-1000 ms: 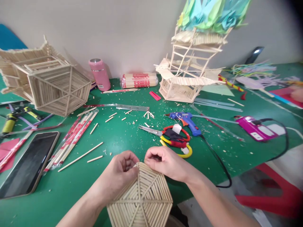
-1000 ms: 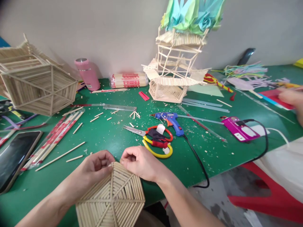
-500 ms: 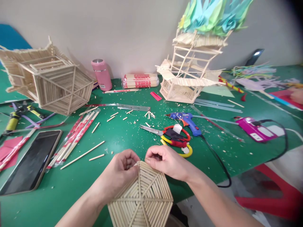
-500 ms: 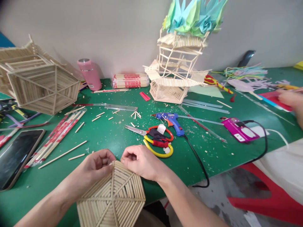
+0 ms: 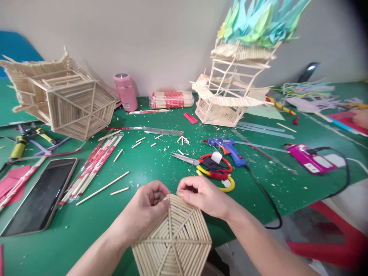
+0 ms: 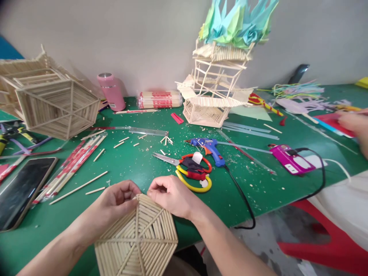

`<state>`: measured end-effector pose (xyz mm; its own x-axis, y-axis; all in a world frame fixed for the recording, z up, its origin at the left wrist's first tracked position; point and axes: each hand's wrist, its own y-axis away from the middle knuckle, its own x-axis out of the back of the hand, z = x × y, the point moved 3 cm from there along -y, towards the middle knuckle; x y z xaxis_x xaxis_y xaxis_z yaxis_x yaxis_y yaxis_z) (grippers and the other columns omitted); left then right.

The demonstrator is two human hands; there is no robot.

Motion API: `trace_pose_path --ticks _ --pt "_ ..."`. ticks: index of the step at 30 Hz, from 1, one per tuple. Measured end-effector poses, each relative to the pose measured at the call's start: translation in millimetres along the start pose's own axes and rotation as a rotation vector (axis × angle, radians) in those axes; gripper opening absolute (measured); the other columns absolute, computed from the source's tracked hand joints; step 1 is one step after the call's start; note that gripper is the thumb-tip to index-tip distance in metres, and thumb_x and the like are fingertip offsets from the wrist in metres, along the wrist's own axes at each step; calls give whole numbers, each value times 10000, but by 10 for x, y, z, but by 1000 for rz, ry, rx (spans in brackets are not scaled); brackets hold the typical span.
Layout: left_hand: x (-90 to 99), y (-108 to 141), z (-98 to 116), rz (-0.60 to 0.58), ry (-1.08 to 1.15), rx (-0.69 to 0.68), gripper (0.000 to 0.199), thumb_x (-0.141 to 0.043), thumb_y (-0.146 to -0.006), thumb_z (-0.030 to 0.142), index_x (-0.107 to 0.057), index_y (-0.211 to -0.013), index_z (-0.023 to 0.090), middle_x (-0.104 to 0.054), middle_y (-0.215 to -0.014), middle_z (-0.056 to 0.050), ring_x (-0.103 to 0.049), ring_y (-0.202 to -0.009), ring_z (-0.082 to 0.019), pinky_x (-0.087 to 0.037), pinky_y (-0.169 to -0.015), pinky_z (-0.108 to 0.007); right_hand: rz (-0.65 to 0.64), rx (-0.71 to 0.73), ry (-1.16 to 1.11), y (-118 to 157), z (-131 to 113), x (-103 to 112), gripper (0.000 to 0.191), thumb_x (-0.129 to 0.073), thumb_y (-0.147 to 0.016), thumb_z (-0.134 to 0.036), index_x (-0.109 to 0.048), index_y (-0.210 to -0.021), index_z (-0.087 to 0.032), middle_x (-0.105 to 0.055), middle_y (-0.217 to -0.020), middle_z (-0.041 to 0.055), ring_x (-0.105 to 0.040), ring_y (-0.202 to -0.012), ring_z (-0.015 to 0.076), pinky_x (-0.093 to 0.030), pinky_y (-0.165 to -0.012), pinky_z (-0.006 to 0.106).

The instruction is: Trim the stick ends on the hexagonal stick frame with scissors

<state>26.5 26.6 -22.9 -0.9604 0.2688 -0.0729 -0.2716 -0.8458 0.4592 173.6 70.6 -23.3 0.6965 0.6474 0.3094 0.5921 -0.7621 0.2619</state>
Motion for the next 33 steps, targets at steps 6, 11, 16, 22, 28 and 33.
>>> trace_pose_path --ticks 6,11,16,22,28,33 --pt "18 2 -23 -4 14 -4 161 -563 -695 286 -477 -742 158 -459 -597 69 -350 -531 -72 -236 -501 -231 -7 3 7 -5 -41 -20 160 -499 -758 -241 -507 -613 -173 -400 -552 -56 -337 -527 91 -261 -464 222" --pt "6 31 -61 -15 36 3 135 -554 -708 265 -472 -740 163 -456 -598 71 -342 -523 -69 -227 -493 -231 -15 18 26 13 -30 -49 145 -505 -755 -221 -510 -618 -173 -399 -546 -62 -332 -516 85 -262 -457 214" --pt "5 29 -78 -22 55 8 107 -545 -718 240 -472 -738 164 -457 -598 73 -334 -519 -64 -221 -486 -227 -10 29 37 21 -33 -70 141 -507 -759 -209 -510 -623 -174 -393 -547 -64 -332 -517 83 -265 -456 208" --pt "-1 30 -80 -18 58 13 121 -569 -703 236 -478 -722 159 -458 -580 77 -331 -505 -58 -214 -472 -216 9 31 33 24 -11 -84 144 -521 -749 -190 -512 -605 -174 -376 -530 -70 -326 -507 81 -257 -444 208" --pt "64 1 -62 42 87 14 185 -628 -677 270 -500 -722 145 -488 -571 67 -375 -494 -52 -248 -466 -198 90 64 9 -40 -18 4 142 -544 -765 -233 -562 -636 -175 -474 -571 -47 -416 -539 98 -338 -485 218" --pt "479 -189 101 214 95 -25 123 -551 -790 253 -468 -833 173 -547 -654 49 -516 -539 -84 -392 -514 -211 442 124 -21 -90 -76 308 204 -480 -846 -360 -577 -923 -198 -573 -822 14 -521 -746 145 -431 -671 267"
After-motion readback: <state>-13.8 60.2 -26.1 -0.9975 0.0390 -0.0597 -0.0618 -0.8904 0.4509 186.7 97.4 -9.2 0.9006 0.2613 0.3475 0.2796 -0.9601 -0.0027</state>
